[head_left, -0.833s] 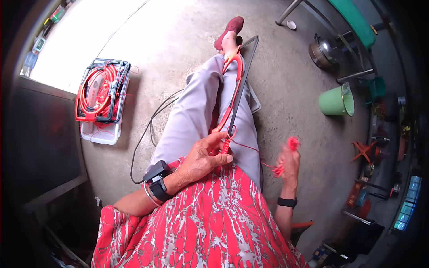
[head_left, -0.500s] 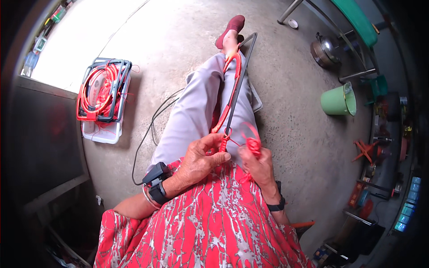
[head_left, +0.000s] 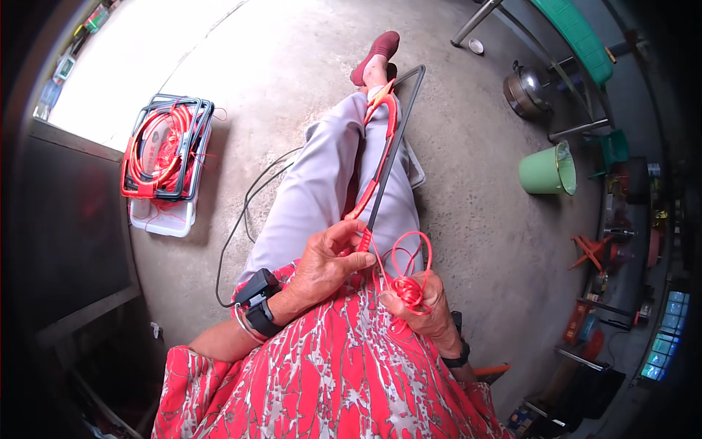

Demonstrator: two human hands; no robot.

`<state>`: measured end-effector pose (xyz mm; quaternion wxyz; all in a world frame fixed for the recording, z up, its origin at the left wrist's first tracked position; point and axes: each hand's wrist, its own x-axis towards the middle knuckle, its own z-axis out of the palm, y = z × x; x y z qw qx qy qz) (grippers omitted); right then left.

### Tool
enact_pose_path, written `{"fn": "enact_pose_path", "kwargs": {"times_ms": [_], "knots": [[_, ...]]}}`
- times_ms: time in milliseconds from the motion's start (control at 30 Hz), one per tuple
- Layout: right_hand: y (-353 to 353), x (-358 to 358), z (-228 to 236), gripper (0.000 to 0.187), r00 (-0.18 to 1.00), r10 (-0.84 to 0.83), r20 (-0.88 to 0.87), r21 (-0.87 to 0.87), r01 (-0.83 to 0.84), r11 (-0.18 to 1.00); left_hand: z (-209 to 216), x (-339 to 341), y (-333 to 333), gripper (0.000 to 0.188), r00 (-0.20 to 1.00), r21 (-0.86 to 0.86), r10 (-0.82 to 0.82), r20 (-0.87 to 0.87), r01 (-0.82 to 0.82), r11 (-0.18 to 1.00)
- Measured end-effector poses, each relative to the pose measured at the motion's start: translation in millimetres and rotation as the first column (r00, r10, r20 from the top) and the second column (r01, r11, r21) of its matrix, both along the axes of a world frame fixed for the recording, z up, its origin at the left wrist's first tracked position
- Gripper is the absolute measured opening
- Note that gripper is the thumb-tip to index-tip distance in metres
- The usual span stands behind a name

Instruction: The recorder wraps a metal chair frame with red plastic twine using their hands.

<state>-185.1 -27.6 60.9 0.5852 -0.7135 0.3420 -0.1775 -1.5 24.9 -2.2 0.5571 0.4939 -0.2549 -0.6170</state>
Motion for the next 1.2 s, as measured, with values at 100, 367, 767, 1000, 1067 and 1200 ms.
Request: {"fn": "enact_pose_path", "kwargs": {"times_ms": [100,367,767,1000,1067,1200], "knots": [[3.6,-6.9,-8.3,0.013,0.969,-0.225,0.107,0.200,0.200,0.959,-5.1,0.3,1.6,0.043,0.988,-0.025,-0.017,0.151,0.021,0.999],[-61.4,-17.6,17.0,0.023,0.929,-0.334,-0.162,-0.188,0.303,0.934,15.5,14.1,-3.2,0.047,0.898,0.152,-0.234,0.372,0.190,0.970],[-116.8,58.2,43.5,0.032,1.000,-0.008,0.024,-0.415,0.017,0.910,25.9,28.2,-55.0,0.016,0.987,-0.141,0.075,0.144,-0.054,0.988],[-114.7,-11.3,13.9,0.034,0.942,-0.333,-0.047,-0.158,0.322,0.933,49.2,50.3,-46.5,0.028,0.988,-0.120,-0.046,0.146,0.064,0.991],[-129.4,-35.6,15.7,0.033,0.867,-0.484,-0.118,-0.264,0.442,0.857,61.4,57.5,-48.8,0.031,0.961,-0.275,-0.151,0.231,0.214,0.937],[-152.3,-78.6,29.1,0.031,0.697,-0.664,-0.272,-0.535,0.464,0.706,80.1,54.0,-62.7,0.029,0.979,-0.235,-0.056,0.197,0.103,0.967]]}}
